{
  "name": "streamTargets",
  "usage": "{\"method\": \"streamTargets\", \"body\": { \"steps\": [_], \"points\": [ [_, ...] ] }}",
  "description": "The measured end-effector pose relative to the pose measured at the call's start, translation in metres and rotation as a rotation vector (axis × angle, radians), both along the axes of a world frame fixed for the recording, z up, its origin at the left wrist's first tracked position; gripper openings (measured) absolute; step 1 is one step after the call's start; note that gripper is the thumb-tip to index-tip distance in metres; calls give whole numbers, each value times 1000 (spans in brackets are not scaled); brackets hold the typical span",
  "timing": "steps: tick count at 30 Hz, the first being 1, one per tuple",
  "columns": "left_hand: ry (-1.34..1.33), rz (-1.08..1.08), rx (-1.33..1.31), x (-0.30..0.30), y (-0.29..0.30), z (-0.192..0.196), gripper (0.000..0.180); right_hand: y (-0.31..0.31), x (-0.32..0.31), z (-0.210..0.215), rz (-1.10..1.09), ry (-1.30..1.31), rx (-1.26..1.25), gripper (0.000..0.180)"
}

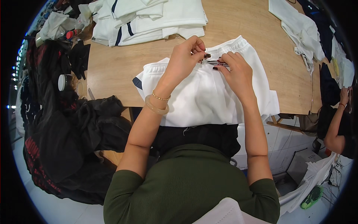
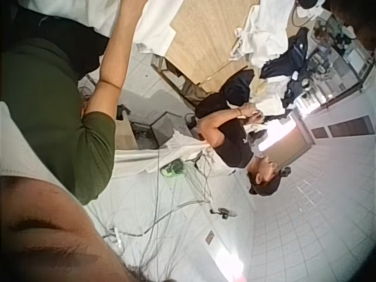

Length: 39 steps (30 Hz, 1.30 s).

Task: Trimming loose threads from white athletic shorts using small scissors.

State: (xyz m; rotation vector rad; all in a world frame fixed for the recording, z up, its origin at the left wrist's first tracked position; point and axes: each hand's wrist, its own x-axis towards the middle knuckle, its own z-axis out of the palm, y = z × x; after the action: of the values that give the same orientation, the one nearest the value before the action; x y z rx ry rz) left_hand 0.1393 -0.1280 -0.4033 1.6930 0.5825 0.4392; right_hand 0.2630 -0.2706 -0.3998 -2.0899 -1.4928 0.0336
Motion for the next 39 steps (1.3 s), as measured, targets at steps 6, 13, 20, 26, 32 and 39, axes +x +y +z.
{"method": "streamTargets", "body": {
  "steps": [6, 13, 20, 26, 32, 39],
  "points": [
    [-33, 22, -1, 1, 1, 0, 8, 8, 0, 4, 27, -7, -40, 17],
    [3, 9, 3, -2, 3, 1, 9, 8, 1, 2, 3, 100, -4, 17],
    [-57, 5, 585, -4, -10, -20, 24, -17, 27, -18, -282, 738, 292, 14],
    [13, 78, 527, 4, 18, -34, 12, -29, 30, -20, -329, 850, 356, 11],
    [-45, 506, 449, -3, 29, -17, 9, -26, 37, -22, -316, 934, 449, 11],
    [199, 222, 490, 11, -47, -58, 16, -41, 35, -47, -341, 747, 285, 10]
  ]
}}
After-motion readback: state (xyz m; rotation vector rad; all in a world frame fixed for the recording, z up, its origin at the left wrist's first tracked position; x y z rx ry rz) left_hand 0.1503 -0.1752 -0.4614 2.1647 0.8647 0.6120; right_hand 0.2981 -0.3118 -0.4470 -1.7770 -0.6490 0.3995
